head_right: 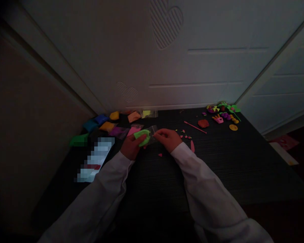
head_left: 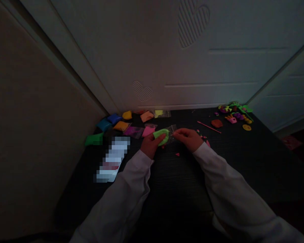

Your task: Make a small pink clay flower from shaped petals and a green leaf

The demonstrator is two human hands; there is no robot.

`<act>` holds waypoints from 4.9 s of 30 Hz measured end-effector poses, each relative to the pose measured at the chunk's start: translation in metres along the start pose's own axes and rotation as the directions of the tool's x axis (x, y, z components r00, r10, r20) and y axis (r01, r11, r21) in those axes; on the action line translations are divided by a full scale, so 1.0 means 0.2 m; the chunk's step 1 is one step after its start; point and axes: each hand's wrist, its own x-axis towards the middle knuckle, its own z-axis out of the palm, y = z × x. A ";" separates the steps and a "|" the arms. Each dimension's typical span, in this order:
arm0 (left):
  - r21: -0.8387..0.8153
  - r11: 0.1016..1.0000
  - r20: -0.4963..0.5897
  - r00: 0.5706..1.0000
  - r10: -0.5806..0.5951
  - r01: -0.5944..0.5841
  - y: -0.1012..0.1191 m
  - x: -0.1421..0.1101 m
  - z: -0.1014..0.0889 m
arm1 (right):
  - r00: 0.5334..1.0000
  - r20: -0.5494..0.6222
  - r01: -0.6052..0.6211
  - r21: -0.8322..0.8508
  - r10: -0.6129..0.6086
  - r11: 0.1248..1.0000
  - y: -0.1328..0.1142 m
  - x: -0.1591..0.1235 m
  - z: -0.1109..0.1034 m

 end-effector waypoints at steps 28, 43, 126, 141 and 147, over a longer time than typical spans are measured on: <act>0.197 0.962 -0.071 0.976 0.204 -0.187 0.05 -0.02 -0.01 | 0.973 -0.071 -0.140 0.571 0.219 0.809 0.01 0.05 -0.07; 0.340 0.910 -0.195 0.929 0.315 -0.237 0.06 -0.06 0.01 | 0.957 -0.139 -0.033 0.822 0.256 0.568 0.00 0.06 -0.10; 0.724 0.618 0.153 0.945 0.289 -0.307 0.01 -0.07 0.03 | 0.980 -0.048 0.195 0.024 -0.194 0.981 -0.04 -0.14 -0.08; 0.732 0.601 0.145 0.935 0.323 -0.321 0.02 -0.07 0.05 | 0.854 0.366 0.492 -0.801 -0.370 0.341 0.19 -0.33 -0.16; 0.738 0.596 0.144 0.937 0.317 -0.315 0.04 -0.08 0.05 | 0.838 0.392 0.526 -0.765 -0.379 0.373 0.17 -0.37 -0.17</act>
